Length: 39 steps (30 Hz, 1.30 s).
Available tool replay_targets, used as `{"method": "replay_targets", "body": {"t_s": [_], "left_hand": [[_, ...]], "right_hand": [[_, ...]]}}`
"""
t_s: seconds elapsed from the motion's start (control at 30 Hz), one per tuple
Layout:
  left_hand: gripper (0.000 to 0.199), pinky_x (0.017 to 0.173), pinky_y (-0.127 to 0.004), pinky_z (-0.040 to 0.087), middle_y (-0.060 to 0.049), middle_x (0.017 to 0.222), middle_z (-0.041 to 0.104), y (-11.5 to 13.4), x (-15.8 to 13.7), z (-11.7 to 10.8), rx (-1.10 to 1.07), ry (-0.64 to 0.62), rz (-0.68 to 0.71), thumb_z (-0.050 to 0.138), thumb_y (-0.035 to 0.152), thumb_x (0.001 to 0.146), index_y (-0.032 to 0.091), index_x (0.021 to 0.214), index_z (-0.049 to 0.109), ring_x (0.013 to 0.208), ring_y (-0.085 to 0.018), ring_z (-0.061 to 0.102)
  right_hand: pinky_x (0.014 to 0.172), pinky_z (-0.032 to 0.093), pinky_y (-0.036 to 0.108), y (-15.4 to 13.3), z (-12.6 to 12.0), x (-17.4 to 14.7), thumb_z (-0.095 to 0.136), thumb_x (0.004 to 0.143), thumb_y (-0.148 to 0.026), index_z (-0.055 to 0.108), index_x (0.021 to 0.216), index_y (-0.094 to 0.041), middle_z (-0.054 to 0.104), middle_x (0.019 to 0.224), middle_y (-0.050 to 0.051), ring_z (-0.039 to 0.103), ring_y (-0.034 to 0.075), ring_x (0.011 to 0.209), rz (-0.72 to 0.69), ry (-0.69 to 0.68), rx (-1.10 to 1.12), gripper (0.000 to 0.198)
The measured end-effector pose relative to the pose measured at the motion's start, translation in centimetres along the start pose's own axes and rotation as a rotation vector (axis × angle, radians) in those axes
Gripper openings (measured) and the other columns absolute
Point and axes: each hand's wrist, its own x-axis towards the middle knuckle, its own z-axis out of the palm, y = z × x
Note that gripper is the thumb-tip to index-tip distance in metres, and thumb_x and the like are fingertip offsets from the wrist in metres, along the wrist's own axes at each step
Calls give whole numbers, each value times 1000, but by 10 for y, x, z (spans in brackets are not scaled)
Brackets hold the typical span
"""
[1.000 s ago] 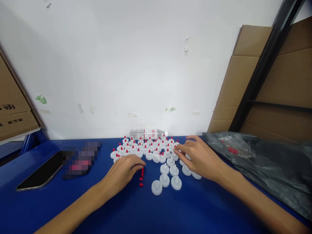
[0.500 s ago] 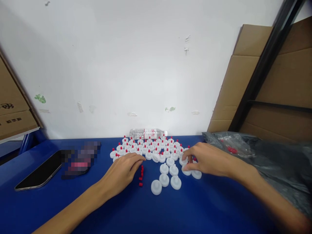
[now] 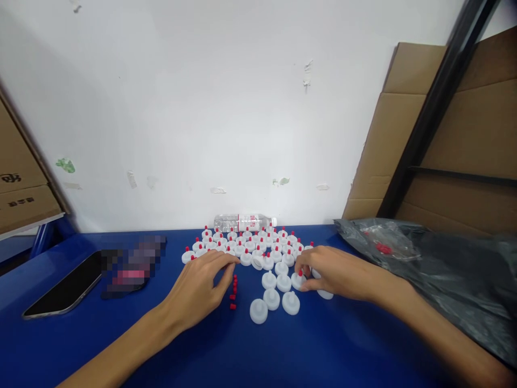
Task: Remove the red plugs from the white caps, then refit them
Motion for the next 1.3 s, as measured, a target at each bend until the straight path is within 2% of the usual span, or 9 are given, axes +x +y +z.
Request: {"method": "replay_targets", "body": {"t_s": [0.27, 0.5, 0.63, 0.77, 0.93, 1.03, 1.17, 1.27, 1.3], "left_hand": [[26, 70, -31, 55, -6, 96, 75, 5, -2, -2, 9, 45, 72, 46, 21, 99, 21, 108, 71, 83, -19, 68], [24, 65, -29, 51, -4, 88, 74, 9, -2, -4, 4, 62, 130, 47, 18, 98, 20, 107, 69, 78, -18, 67], [24, 64, -29, 49, -3, 86, 72, 10, -1, -4, 4, 67, 142, 47, 17, 98, 20, 107, 69, 77, -18, 66], [24, 63, -28, 47, -3, 85, 70, 14, -2, -5, -8, 77, 157, 46, 17, 99, 21, 109, 67, 76, -17, 65], [24, 59, -29, 44, -1, 80, 66, 29, -8, -9, 7, 46, 153, 46, 21, 99, 23, 119, 60, 69, -17, 62], [23, 62, -32, 44, -1, 79, 65, 40, -14, -11, -3, 19, 219, 52, 29, 97, 24, 118, 57, 73, -20, 62], [25, 59, -33, 41, -2, 77, 64, 51, -22, -8, 5, 64, 327, 55, 44, 95, 23, 109, 54, 71, -21, 60], [8, 57, -31, 36, 0, 75, 61, 55, -25, -3, 24, 45, 308, 48, 28, 100, 22, 94, 50, 67, -19, 55], [10, 56, -31, 34, 0, 75, 60, 56, -25, -2, 19, 27, 300, 45, 21, 100, 22, 92, 49, 66, -18, 54]], "right_hand": [[52, 38, 24, 0, 2, 1, 65, 94, -44, 65, 109, -24, 66, 73, 0, 61, 16, 58, 47, 76, 62, 25], [57, 41, 25, -11, 3, 3, 71, 91, -36, 66, 111, -27, 67, 79, -1, 63, 17, 66, -4, 131, 80, 22], [64, 45, 27, -15, -6, 1, 63, 96, -38, 65, 119, -28, 71, 97, 2, 65, 19, 77, -32, 155, 34, 26], [65, 48, 29, -18, -15, -1, 56, 99, -45, 65, 117, -24, 72, 96, 3, 67, 20, 80, -35, 260, 5, 29], [78, 53, 31, -31, -8, -3, 56, 101, -43, 60, 127, -21, 75, 102, 5, 71, 20, 88, -233, 488, -19, 35], [86, 53, 31, -46, 0, -2, 51, 103, -38, 58, 131, -19, 74, 112, 7, 71, 20, 99, -369, 557, -73, 34], [69, 54, 29, -65, 10, -2, 49, 104, -37, 57, 131, -17, 73, 107, 8, 71, 19, 88, -460, 518, -159, 35], [57, 49, 28, -72, 16, -1, 51, 103, -39, 60, 121, -16, 71, 90, 5, 66, 17, 72, -490, 535, -183, 31], [56, 48, 28, -73, 17, 0, 52, 102, -41, 61, 117, -16, 69, 88, 4, 65, 17, 70, -488, 547, -177, 30]]}}
